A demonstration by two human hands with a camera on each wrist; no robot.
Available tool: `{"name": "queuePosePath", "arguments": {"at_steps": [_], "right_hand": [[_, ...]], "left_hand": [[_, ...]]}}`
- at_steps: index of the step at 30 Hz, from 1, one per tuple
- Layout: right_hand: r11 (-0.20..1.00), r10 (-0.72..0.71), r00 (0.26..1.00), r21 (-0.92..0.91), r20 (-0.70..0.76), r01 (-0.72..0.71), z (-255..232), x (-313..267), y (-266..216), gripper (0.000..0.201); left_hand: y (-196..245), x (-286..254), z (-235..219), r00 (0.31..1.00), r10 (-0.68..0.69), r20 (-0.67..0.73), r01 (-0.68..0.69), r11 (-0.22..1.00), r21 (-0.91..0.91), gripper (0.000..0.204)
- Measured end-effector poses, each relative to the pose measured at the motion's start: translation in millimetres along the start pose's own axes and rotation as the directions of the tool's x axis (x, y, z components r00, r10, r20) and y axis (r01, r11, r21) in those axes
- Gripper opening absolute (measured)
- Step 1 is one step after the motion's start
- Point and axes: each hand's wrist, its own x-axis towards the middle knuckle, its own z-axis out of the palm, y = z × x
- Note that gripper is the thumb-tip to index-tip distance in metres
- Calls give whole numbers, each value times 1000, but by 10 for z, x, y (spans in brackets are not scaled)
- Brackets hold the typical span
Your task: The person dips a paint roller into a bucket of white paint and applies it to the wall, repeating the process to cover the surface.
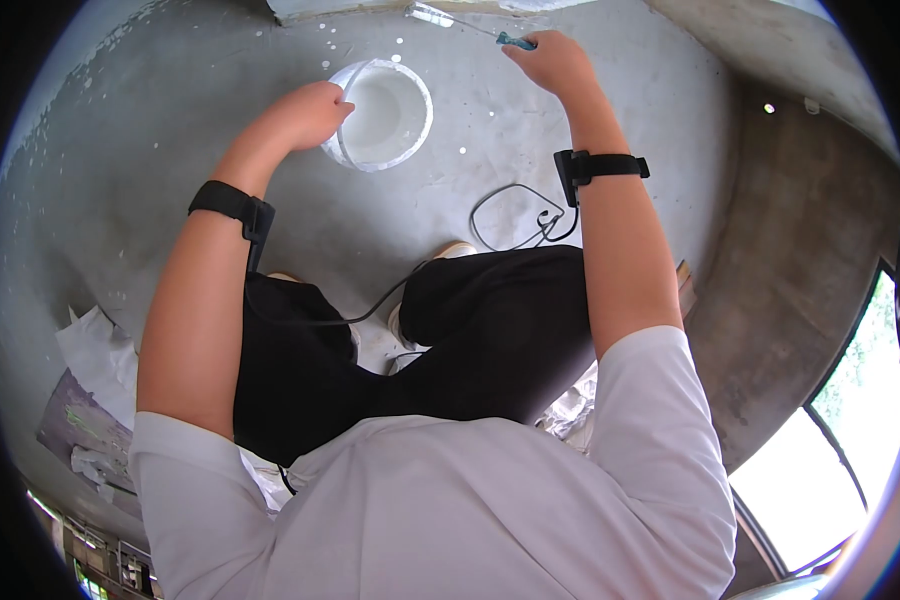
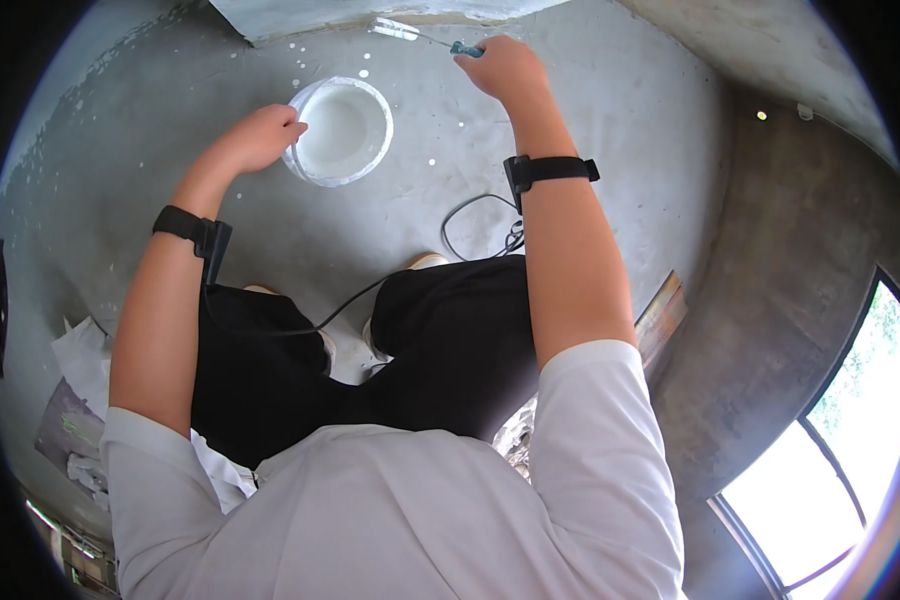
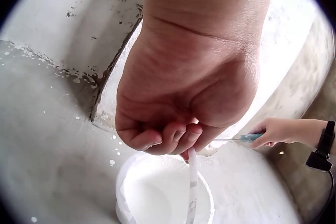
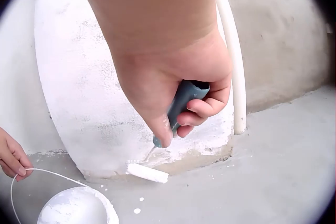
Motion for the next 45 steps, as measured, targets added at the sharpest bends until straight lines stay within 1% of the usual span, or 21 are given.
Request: {"name": "queuePosePath", "arguments": {"at_steps": [4,6,7,9,10,12,16,18,22,24,28,30,34,36,37,39,43,45], "right_hand": [[1000,6,1000,-21,-16,-7,61,91,-38,41],[999,-53,999,8,7,53,33,45,-72,41],[998,-57,998,4,3,57,4,25,-95,41],[992,18,990,118,137,-34,-66,-26,-197,41],[993,16,991,115,135,-32,-64,-27,-225,41],[998,-37,996,47,79,33,-24,-4,-256,40],[999,-23,997,44,68,20,-16,18,-324,41],[981,53,987,175,150,-80,-64,10,-387,42],[978,77,983,181,166,-107,-52,51,-470,42],[998,-20,1000,61,-24,21,52,94,-469,40],[999,-34,999,19,1,34,92,138,-558,38],[1000,-2,1000,21,28,1,112,156,-609,38],[1000,4,1000,-6,2,-4,157,225,-685,38],[998,55,998,-2,16,-55,180,264,-713,39],[999,53,998,-1,15,-53,201,268,-723,39],[1000,6,992,7,-125,-5,274,275,-709,40],[999,-45,985,-31,-168,40,231,308,-674,41],[999,-33,992,-28,-120,30,67,270,-673,38]], "left_hand": [[-39,12,8,1000,12,-6,-12,1000,-19,33],[-26,-6,7,1000,11,-12,-11,1000,-4,33],[-10,-19,2,1000,14,-19,-14,1000,15,33],[16,-30,-18,1000,10,-7,-10,1000,5,33],[27,-42,-28,1000,7,7,-7,1000,-1,33],[15,-29,-22,1000,12,12,-12,1000,6,33],[-20,4,2,999,37,5,-37,999,28,33],[-20,-7,-2,999,37,1,-37,999,25,33],[-52,8,24,999,44,-17,-43,999,33,32],[-51,2,22,999,49,-19,-49,998,34,32],[-47,-3,37,998,42,-37,-40,998,47,32],[-27,-16,35,999,44,-33,-41,997,61,32],[-20,-49,40,999,35,-29,-33,996,81,32],[-31,-56,40,999,23,-28,-21,996,82,32],[-36,-60,39,1000,15,-26,-13,996,83,32],[-46,-66,48,999,16,-33,-13,997,77,32],[-56,-46,56,1000,8,-27,-6,998,63,32],[-57,-35,59,1000,14,-28,-12,997,70,32]]}}
